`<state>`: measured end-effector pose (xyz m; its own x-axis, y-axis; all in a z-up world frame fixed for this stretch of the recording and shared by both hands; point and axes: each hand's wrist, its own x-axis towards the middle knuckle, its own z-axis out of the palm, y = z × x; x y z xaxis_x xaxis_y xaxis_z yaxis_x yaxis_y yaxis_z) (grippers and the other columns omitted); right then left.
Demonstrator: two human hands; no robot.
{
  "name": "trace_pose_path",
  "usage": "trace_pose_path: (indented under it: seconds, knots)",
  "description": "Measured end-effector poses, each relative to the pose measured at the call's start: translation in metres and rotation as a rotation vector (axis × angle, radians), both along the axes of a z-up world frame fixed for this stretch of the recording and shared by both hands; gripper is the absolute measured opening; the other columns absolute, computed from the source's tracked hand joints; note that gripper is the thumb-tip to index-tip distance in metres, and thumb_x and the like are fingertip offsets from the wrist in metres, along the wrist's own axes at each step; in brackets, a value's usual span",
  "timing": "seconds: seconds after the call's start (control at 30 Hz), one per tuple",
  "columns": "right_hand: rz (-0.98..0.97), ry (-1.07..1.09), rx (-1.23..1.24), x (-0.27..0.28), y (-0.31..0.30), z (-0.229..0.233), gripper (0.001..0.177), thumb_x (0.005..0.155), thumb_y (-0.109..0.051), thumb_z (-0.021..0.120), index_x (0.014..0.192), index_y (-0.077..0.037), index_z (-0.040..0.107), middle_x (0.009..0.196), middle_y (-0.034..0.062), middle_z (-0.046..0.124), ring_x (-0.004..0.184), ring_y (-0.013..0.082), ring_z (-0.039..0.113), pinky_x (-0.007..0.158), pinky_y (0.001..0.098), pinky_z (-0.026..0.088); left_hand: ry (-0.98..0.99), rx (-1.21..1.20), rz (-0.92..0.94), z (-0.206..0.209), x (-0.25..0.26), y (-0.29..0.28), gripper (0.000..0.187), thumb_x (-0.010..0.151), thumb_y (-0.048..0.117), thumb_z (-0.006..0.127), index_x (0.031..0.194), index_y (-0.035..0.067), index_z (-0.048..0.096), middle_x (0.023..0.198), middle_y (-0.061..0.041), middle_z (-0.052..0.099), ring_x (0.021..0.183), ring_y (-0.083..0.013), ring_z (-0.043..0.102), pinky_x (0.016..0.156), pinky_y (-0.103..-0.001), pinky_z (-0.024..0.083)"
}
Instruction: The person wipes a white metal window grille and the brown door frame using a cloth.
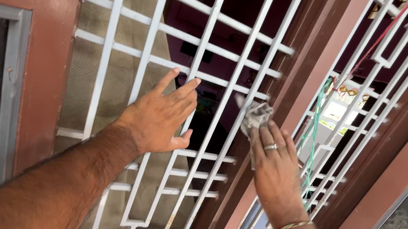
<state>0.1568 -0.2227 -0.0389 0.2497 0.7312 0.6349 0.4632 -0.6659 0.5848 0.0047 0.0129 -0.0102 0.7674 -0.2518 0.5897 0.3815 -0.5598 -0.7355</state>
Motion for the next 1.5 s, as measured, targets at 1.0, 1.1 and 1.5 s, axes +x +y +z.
trace_pose_path:
  seconds: [1.0, 1.1, 1.5]
  knots:
    - [0.008, 0.319, -0.361, 0.011, 0.004, -0.105, 0.048, 0.098, -0.006, 0.056, 0.145, -0.001, 0.044, 0.146, 0.02, 0.048, 0.143, 0.031, 0.036, 0.123, 0.0449, 0.02, -0.06, 0.052, -0.001, 0.0, -0.002, -0.004, 0.078, 0.096, 0.065, 0.028, 0.121, -0.001, 0.061, 0.133, -0.013, 0.055, 0.146, -0.0269, 0.025, 0.119, -0.057, 0.016]
    - [0.091, 0.297, -0.253, 0.008, 0.005, -0.101, 0.037, 0.095, -0.006, 0.059, 0.132, -0.002, 0.054, 0.131, 0.0168, 0.059, 0.139, 0.0296, 0.044, 0.122, 0.0428, 0.029, -0.063, 0.051, 0.002, -0.002, -0.002, -0.003, 0.077, 0.097, 0.065, 0.028, 0.12, -0.001, 0.062, 0.133, -0.013, 0.056, 0.146, -0.027, 0.026, 0.119, -0.057, 0.016]
    - [-0.011, 0.263, -0.323, -0.02, 0.014, -0.121, 0.053, 0.083, -0.006, 0.066, 0.134, 0.001, 0.054, 0.128, 0.0214, 0.061, 0.138, 0.0376, 0.044, 0.119, 0.0485, 0.023, -0.174, -0.06, -0.102, -0.017, 0.009, -0.005, 0.068, 0.094, 0.057, 0.044, 0.12, -0.003, 0.063, 0.14, -0.017, 0.052, 0.151, -0.0288, 0.018, 0.121, -0.054, 0.02]
